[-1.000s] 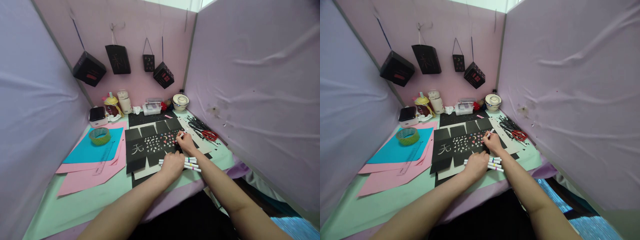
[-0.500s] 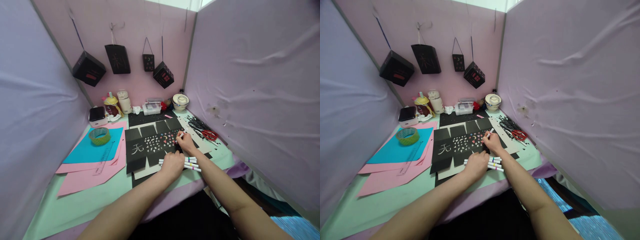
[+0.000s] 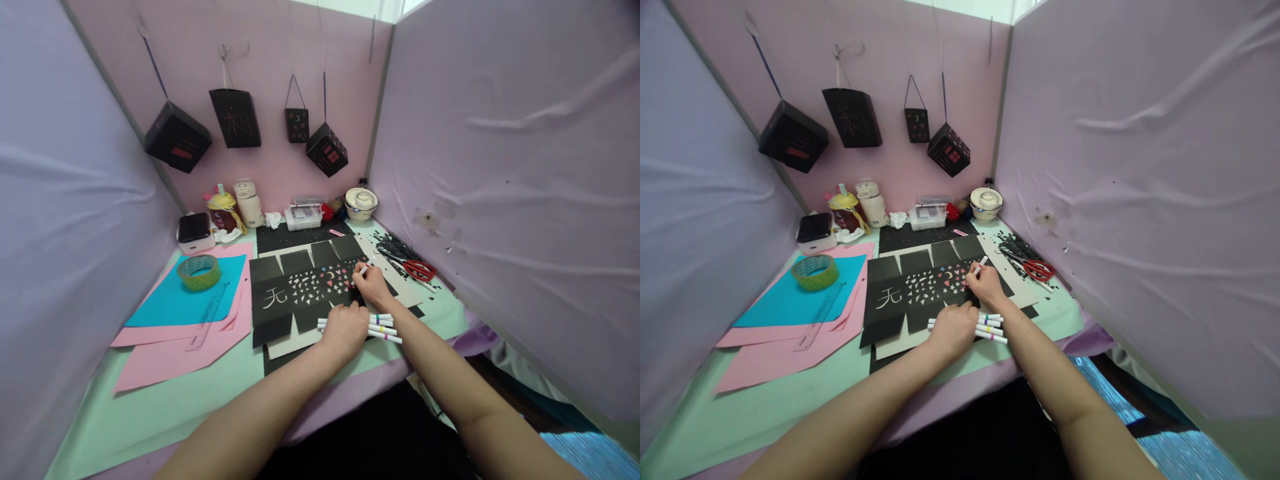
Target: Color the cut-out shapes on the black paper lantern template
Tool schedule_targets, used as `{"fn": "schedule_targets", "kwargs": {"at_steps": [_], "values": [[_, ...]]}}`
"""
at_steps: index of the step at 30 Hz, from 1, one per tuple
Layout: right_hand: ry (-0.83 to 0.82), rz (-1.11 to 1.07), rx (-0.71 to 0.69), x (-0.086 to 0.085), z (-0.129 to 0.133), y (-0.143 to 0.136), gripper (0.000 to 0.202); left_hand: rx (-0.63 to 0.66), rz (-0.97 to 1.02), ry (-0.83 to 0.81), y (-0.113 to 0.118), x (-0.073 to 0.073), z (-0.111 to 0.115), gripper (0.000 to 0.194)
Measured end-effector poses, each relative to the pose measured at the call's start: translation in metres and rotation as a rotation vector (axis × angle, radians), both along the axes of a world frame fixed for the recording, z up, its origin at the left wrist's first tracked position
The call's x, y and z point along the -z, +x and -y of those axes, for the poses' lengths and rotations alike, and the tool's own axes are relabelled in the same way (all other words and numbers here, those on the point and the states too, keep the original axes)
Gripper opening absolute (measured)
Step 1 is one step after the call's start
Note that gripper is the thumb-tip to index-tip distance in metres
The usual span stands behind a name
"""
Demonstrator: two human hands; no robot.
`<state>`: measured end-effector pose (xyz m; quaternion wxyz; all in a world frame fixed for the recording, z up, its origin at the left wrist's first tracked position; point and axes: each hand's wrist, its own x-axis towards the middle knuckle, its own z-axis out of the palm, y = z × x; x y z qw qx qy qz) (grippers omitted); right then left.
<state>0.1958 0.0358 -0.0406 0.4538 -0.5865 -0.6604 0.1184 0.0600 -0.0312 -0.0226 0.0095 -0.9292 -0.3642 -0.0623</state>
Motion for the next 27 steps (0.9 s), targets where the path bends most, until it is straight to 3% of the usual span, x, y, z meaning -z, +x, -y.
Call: {"fn": "schedule_targets", "kwargs": {"at_steps": [27], "values": [[-0.032,-0.04,-0.05,-0.0009,0.0006,-0.0009,0.012,0.004,0.002,-0.03,-0.0002,-0.0025,0.0005,0.015]]}}
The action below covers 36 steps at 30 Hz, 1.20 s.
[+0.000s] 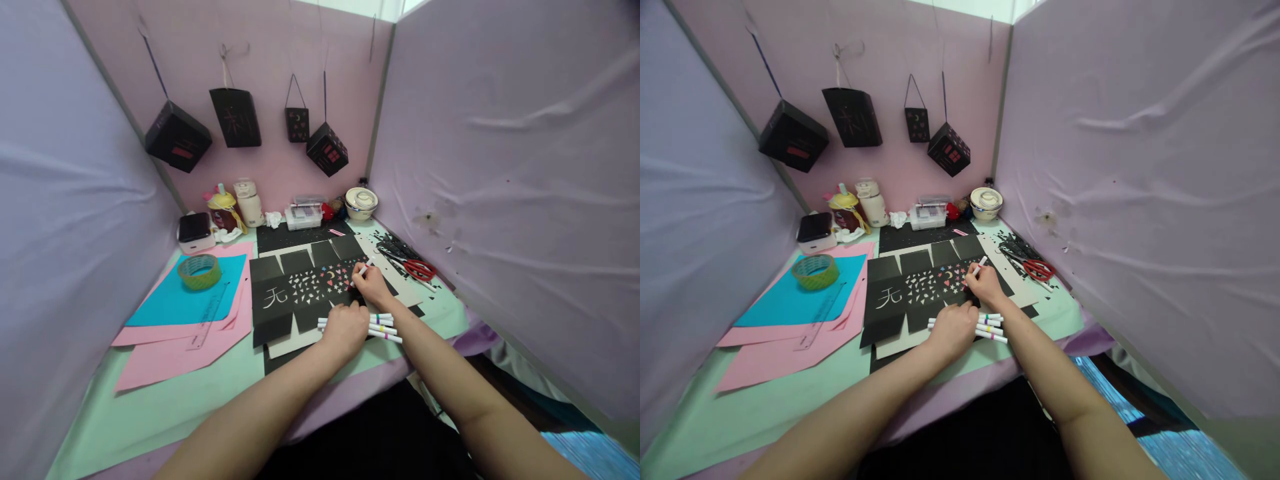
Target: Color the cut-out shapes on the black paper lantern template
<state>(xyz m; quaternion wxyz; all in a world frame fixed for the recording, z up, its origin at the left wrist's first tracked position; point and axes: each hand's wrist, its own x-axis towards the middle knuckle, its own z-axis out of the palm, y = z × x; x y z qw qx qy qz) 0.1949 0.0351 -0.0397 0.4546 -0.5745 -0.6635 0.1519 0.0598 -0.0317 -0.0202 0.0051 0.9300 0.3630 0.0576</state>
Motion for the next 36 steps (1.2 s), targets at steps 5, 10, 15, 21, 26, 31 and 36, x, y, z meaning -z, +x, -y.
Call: {"fn": "schedule_targets", "kwargs": {"at_steps": [5,10,15,21,26,31,36], "values": [[0.006,0.022,0.01,0.0011,-0.0007,0.0009,0.014,-0.003,0.008,0.043,-0.0003,0.002,-0.0005,0.016],[0.013,0.027,0.021,0.0014,-0.0008,0.0009,0.014,0.004,0.008,0.048,0.0004,0.003,-0.0007,0.015],[0.019,0.017,0.012,0.0003,-0.0006,0.0005,0.014,-0.004,0.015,0.064,0.0005,0.0034,-0.0007,0.014],[0.032,0.003,0.028,0.001,-0.0005,0.001,0.014,0.0,0.01,0.061,0.0003,0.0046,-0.001,0.014],[0.028,0.019,0.006,0.0023,-0.0008,0.0014,0.013,0.006,0.011,0.063,0.0005,0.0044,-0.0009,0.014],[0.034,0.024,0.013,0.0021,-0.0012,0.0015,0.013,-0.003,0.003,0.069,0.0007,0.0042,-0.0006,0.014],[0.023,0.026,0.001,0.0025,-0.0009,0.0014,0.013,-0.007,0.003,0.051,0.0005,0.0042,-0.001,0.015]]}}
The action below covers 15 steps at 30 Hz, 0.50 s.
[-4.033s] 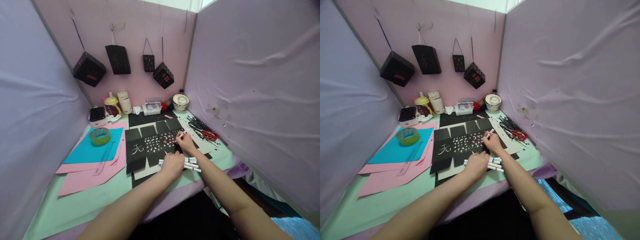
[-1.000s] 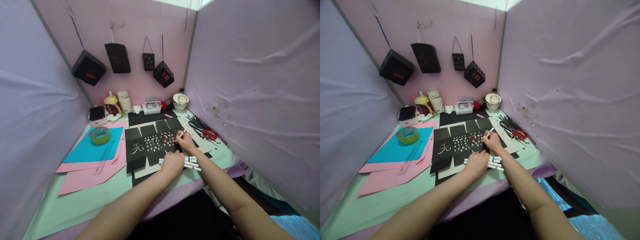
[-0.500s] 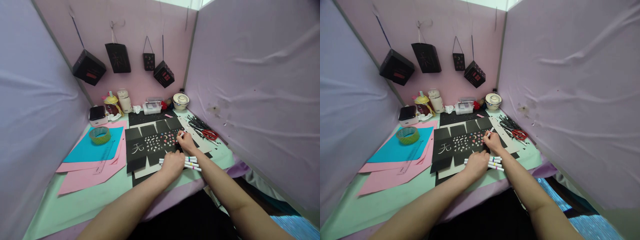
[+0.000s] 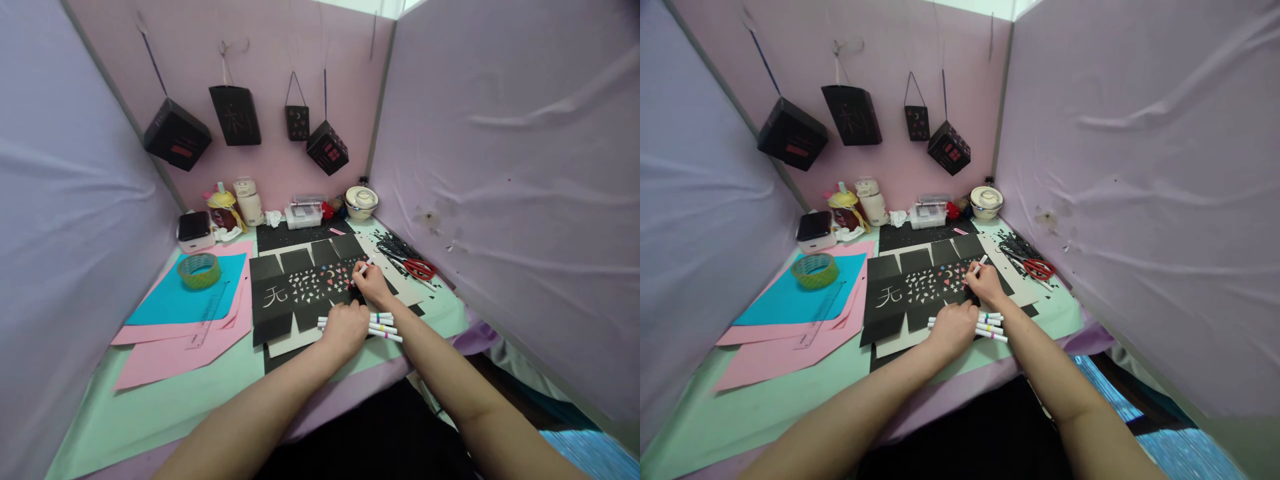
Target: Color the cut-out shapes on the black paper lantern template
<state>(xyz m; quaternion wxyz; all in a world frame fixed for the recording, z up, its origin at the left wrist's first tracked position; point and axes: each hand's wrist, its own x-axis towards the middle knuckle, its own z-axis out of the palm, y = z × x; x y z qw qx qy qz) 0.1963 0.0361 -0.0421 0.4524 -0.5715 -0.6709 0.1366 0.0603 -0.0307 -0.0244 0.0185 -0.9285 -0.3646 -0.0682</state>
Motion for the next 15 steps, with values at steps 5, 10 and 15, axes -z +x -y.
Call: {"fn": "schedule_targets", "kwargs": {"at_steps": [5,10,15], "values": [[-0.009,-0.008,-0.018,0.0002,-0.0002,-0.0002,0.013,0.002,-0.008,-0.028,-0.0002,-0.0016,0.0003,0.015],[0.009,-0.003,0.012,-0.0001,0.0001,0.0001,0.013,0.008,-0.013,-0.036,0.0002,-0.002,0.0003,0.015],[-0.009,0.014,-0.012,-0.0004,0.0007,-0.0001,0.013,0.016,-0.006,-0.016,-0.0001,-0.001,-0.0002,0.014]]}}
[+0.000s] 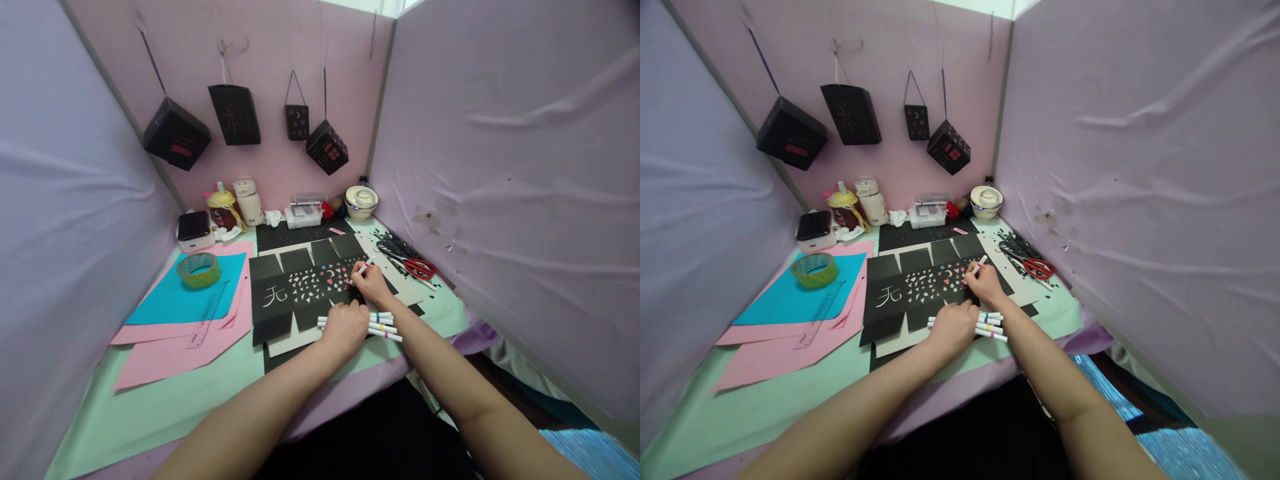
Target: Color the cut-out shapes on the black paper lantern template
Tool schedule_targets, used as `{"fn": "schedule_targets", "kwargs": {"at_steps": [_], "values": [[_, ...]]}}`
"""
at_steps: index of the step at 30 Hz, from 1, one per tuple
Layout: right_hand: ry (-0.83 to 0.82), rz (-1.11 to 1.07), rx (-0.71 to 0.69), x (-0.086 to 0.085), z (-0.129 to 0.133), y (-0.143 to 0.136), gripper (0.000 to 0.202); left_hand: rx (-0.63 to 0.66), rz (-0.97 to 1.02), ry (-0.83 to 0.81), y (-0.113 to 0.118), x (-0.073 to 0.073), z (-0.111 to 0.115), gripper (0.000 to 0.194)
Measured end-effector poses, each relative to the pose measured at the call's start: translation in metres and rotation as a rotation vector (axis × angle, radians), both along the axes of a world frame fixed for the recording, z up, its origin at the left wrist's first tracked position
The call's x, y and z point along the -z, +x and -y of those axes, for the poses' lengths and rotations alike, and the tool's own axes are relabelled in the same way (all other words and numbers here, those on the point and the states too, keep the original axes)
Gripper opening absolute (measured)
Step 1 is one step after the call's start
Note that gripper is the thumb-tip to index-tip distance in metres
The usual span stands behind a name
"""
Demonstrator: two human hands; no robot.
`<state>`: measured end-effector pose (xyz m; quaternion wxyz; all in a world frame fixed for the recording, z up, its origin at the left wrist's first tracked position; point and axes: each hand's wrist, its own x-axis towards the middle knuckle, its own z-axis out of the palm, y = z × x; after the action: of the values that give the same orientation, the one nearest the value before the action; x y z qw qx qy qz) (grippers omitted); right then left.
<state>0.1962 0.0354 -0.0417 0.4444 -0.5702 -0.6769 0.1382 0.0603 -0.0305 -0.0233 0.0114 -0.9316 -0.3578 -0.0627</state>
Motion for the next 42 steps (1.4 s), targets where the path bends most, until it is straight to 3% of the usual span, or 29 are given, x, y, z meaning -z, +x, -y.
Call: {"fn": "schedule_targets", "kwargs": {"at_steps": [32,38,42], "values": [[-0.005,-0.007,-0.02,-0.001,0.0007,-0.0016,0.013,0.0,0.012,0.014,-0.0007,0.0007,0.0,0.015],[0.078,-0.047,0.091,0.0009,-0.0017,-0.0001,0.013,-0.002,0.01,0.011,-0.0004,0.0011,-0.0004,0.015],[0.077,-0.041,0.088,0.0,-0.0011,-0.0006,0.014,0.002,0.01,0.0,-0.0003,0.0002,-0.0002,0.016]]}}
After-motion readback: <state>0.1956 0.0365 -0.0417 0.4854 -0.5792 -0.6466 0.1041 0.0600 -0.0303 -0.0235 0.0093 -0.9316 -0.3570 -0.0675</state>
